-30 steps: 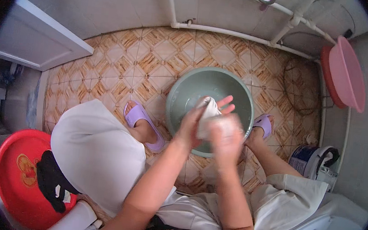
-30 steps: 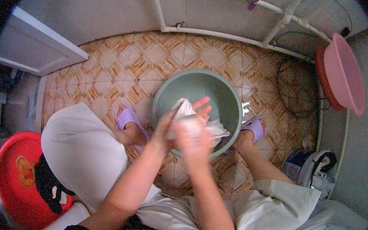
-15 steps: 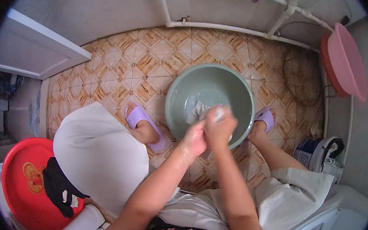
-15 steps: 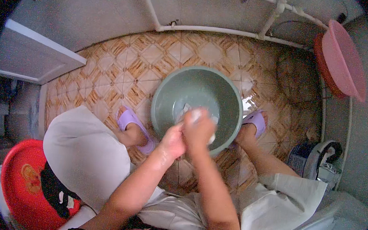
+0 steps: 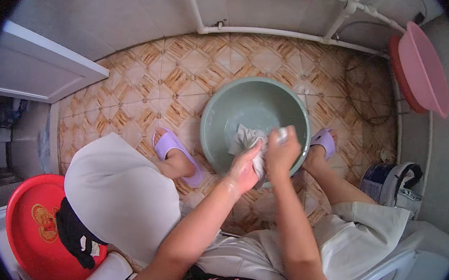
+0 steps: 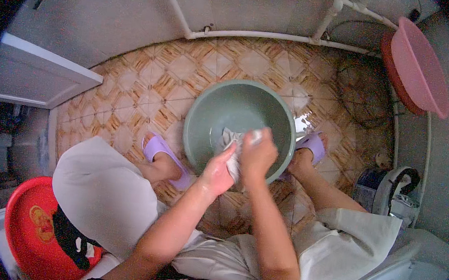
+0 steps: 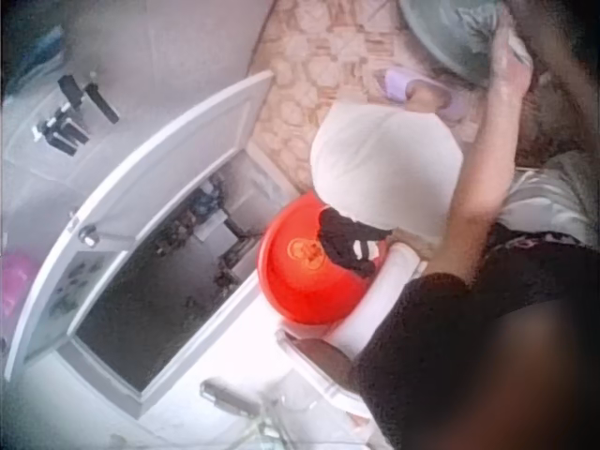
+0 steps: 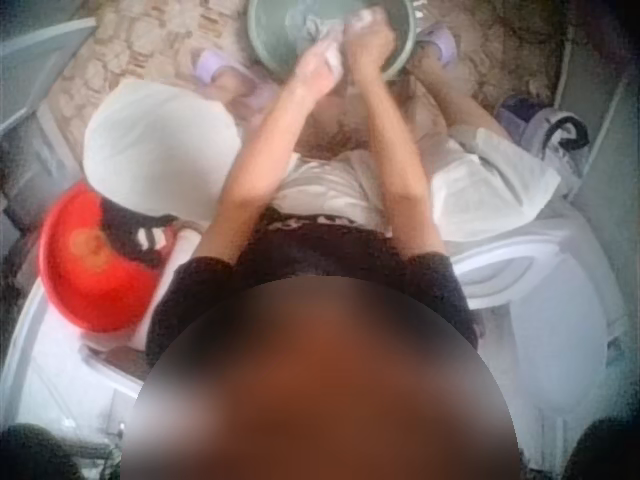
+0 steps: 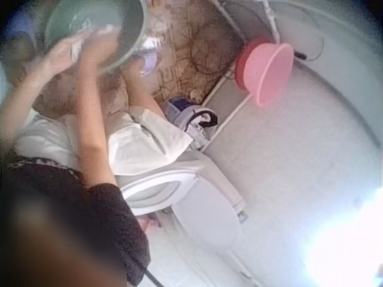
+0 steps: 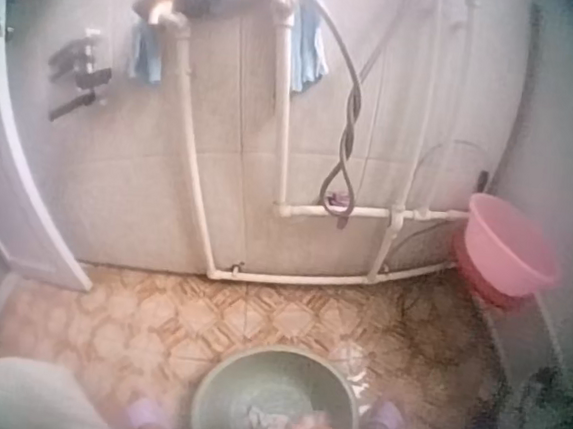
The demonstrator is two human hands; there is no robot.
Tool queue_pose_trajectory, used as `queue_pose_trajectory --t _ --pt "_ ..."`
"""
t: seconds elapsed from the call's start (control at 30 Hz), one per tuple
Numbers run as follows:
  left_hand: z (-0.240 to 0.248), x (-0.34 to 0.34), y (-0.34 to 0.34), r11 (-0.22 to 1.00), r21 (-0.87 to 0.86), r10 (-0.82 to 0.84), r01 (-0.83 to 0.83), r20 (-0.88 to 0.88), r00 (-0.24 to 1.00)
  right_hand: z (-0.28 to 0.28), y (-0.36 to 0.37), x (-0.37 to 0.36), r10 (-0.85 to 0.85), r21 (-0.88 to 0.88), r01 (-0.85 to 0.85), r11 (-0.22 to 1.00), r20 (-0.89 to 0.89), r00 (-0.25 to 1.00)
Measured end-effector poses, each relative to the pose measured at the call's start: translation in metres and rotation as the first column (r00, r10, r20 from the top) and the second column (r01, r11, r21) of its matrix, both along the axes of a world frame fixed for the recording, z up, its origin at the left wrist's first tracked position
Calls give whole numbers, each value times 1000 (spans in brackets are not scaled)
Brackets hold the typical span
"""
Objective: The person washes a cloth by hand, repeatedly scrubbing, lathering, and wringing it out over a basin of water.
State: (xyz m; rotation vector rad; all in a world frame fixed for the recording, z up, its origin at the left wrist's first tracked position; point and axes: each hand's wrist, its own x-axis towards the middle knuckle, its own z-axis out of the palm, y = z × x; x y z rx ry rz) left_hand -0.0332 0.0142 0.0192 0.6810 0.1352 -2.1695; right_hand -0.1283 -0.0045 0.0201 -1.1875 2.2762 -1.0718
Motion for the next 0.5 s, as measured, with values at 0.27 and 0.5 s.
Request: queue_pose_trajectory --t 0.27,0.5 --pt "11 1 0 989 -114 -93 89 -27 995 -1 -16 -22 -23 70 24 997 -20 1000" --pt "5 18 -7 985 -166 -96 50 -283 954 29 15 35 220 -156 -232 960 -90 971"
